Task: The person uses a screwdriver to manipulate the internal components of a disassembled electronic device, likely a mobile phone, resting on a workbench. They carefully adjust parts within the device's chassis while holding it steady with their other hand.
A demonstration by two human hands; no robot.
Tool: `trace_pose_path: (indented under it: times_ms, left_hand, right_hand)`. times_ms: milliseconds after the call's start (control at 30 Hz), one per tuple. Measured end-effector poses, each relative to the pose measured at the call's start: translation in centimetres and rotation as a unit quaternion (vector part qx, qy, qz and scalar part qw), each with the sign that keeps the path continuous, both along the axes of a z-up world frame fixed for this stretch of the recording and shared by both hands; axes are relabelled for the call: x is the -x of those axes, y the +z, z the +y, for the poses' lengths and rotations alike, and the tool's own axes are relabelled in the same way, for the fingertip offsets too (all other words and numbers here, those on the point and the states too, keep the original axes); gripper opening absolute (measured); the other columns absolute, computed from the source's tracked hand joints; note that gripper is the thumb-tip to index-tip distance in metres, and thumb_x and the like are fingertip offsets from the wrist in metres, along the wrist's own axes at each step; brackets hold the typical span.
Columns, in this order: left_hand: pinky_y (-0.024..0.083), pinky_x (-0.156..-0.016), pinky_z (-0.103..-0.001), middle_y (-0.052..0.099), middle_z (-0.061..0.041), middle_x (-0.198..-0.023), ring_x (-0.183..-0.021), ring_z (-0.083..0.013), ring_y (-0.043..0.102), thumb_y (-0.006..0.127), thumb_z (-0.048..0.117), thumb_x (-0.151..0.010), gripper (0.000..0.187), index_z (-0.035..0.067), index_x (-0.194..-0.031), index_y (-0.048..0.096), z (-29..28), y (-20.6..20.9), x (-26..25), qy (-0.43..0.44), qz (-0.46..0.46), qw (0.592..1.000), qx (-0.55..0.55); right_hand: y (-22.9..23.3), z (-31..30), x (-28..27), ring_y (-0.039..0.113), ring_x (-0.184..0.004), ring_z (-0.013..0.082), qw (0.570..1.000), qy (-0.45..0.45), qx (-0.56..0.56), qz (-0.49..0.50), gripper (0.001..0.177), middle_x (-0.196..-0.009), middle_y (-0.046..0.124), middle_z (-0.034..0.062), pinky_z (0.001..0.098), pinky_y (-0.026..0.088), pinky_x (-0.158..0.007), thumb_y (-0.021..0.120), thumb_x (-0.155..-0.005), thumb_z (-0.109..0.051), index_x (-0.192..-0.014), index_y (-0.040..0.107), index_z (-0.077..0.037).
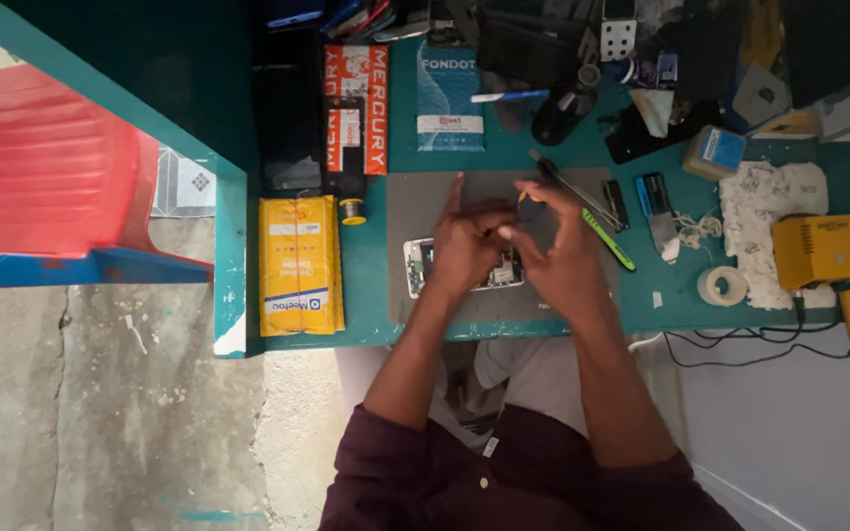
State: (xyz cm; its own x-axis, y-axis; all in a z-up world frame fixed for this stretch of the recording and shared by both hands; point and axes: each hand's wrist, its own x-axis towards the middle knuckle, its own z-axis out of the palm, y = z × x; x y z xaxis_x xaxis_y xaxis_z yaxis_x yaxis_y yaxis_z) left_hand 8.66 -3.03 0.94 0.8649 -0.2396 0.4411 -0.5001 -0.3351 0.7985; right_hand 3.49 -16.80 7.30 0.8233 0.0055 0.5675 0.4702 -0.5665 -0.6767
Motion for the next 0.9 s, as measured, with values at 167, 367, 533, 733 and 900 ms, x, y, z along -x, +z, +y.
trace_pose_path:
  times_ms: [167, 367, 533, 733, 900]
  left_hand:
    - [0.026, -0.13, -0.054, 0.079, -0.007, -0.091, -0.087, -0.0227, 0.076, 0.078, 0.009, -0.085, 0.008, 0.012, -0.092, 0.08, -0.4, 0.2, 0.4, 0.017, 0.011, 1.0, -0.007]
    - [0.026, -0.129, -0.055, 0.079, -0.006, -0.091, -0.088, -0.0203, 0.077, 0.079, 0.011, -0.083, 0.008, 0.013, -0.091, 0.079, -0.3, 0.1, 0.1, 0.025, -0.037, 0.999, 0.002]
    - [0.023, -0.128, -0.056, 0.078, -0.002, -0.08, -0.068, -0.0172, 0.073, 0.082, 0.009, -0.079, 0.01, 0.012, -0.088, 0.079, -0.2, 0.4, 0.1, 0.02, 0.011, 1.0, -0.008]
    - [0.022, -0.128, -0.054, 0.078, -0.002, -0.085, -0.077, -0.0204, 0.075, 0.083, 0.01, -0.076, 0.014, 0.011, -0.088, 0.076, 0.0, 0.1, 0.4, 0.017, -0.037, 0.999, 0.016]
    - [0.026, -0.13, -0.054, 0.078, -0.006, -0.081, -0.066, -0.0222, 0.071, 0.084, 0.008, -0.076, 0.012, 0.007, -0.085, 0.076, 0.0, 0.4, 0.3, 0.032, 0.003, 0.999, 0.001]
  right_hand:
    - [-2.1, -0.2, 0.1, 0.07, -0.119, 0.0343, 0.993, -0.102, 0.031, -0.052, 0.055, -0.132, 0.067, 0.0176, 0.0402, 0.058, -0.101, 0.088, -0.089, -0.001, -0.13, 0.052, -0.004]
    - [-2.5, -0.1, -0.2, 0.075, -0.118, 0.0277, 0.995, -0.036, -0.083, 0.042, 0.042, -0.133, 0.068, 0.0186, 0.032, 0.065, -0.093, 0.067, -0.098, 0.01, -0.134, 0.05, -0.003]
    - [-0.7, -0.3, -0.5, 0.074, -0.121, 0.0291, 0.987, 0.043, -0.093, 0.123, 0.044, -0.129, 0.071, 0.0182, 0.0341, 0.06, -0.101, 0.049, -0.099, 0.015, -0.139, 0.045, -0.003]
    - [0.9, -0.9, -0.3, 0.067, -0.126, 0.0308, 0.992, 0.097, -0.046, 0.067, 0.053, -0.132, 0.066, 0.0196, 0.0359, 0.055, -0.106, 0.076, -0.094, 0.001, -0.136, 0.044, -0.003]
    - [-0.4, -0.1, -1.0, 0.069, -0.112, 0.0295, 0.999, -0.035, 0.028, 0.003, 0.047, -0.122, 0.069, 0.0186, 0.0362, 0.056, -0.096, 0.083, -0.087, -0.001, -0.126, 0.057, -0.004]
